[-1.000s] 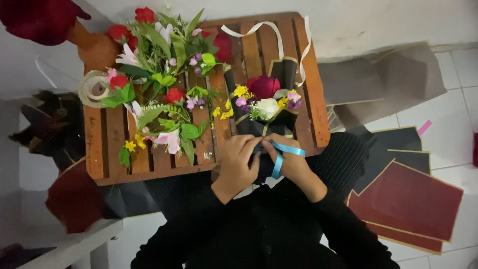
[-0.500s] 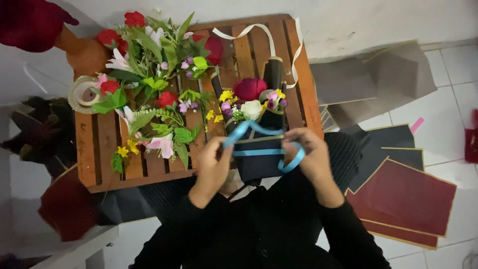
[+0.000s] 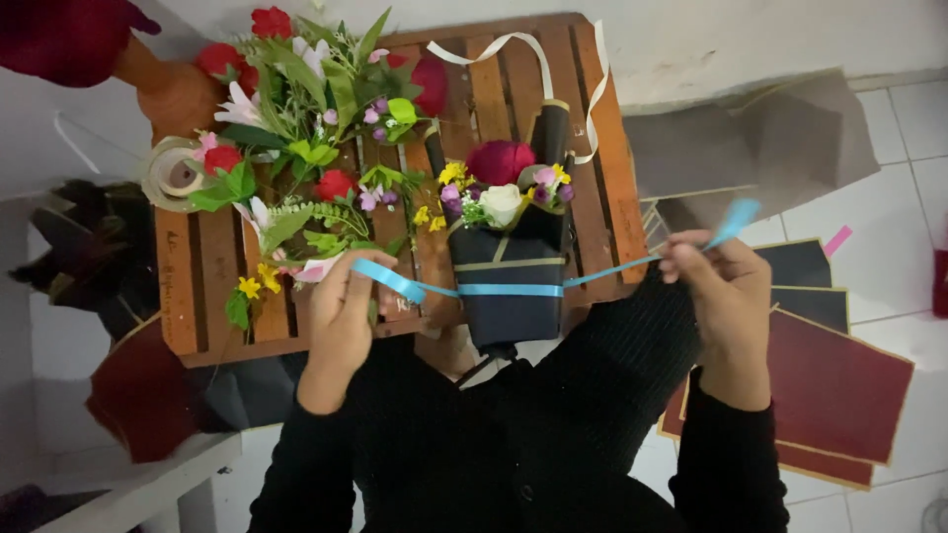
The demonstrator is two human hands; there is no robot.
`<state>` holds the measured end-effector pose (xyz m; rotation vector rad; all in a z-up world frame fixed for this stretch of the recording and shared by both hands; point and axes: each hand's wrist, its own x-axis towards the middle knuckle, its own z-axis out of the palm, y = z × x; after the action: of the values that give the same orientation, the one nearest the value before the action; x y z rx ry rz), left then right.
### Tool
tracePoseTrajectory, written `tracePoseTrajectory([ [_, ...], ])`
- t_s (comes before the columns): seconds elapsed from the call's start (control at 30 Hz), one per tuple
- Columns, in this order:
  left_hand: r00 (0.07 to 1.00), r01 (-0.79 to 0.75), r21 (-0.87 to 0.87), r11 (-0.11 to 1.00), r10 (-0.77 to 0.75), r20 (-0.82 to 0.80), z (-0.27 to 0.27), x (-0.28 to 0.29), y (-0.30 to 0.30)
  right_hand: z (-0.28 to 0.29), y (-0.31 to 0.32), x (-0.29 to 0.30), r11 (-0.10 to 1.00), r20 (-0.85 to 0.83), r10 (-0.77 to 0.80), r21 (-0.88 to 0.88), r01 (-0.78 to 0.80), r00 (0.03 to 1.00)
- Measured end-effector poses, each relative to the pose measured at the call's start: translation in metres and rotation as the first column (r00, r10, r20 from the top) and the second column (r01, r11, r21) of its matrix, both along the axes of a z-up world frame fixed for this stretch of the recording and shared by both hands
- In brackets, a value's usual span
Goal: Arranging various flowers into a small bouquet and securing it with a blue ribbon.
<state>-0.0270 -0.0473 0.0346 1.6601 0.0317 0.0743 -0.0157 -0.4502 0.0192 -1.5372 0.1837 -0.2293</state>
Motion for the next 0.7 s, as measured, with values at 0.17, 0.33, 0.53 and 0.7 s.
tracePoseTrajectory([
  [0.17, 1.000, -0.026, -0.012, 1.000, 0.026, -0.013, -0.019, 0.002, 0.023, -0.021, -0.025, -0.001, 0.990, -0.069, -0.083, 0.110, 0.091, 0.994],
  [0.33, 0.993, -0.094, -0.061, 0.994, 0.089, -0.074, -0.038, -0.003, 0.042, -0.050, -0.046, -0.003, 0.971, -0.108, -0.141, 0.179, 0.159, 0.984],
  [0.53, 0.977, -0.174, -0.217, 0.961, 0.140, -0.161, -0.048, -0.009, 0.061, -0.048, -0.049, -0.003, 0.922, -0.141, -0.178, 0.322, 0.216, 0.974],
  [0.7, 0.967, -0.218, -0.149, 0.965, 0.192, -0.168, -0.045, -0.006, 0.064, -0.050, -0.051, 0.001, 0.924, -0.142, -0.153, 0.330, 0.192, 0.978],
])
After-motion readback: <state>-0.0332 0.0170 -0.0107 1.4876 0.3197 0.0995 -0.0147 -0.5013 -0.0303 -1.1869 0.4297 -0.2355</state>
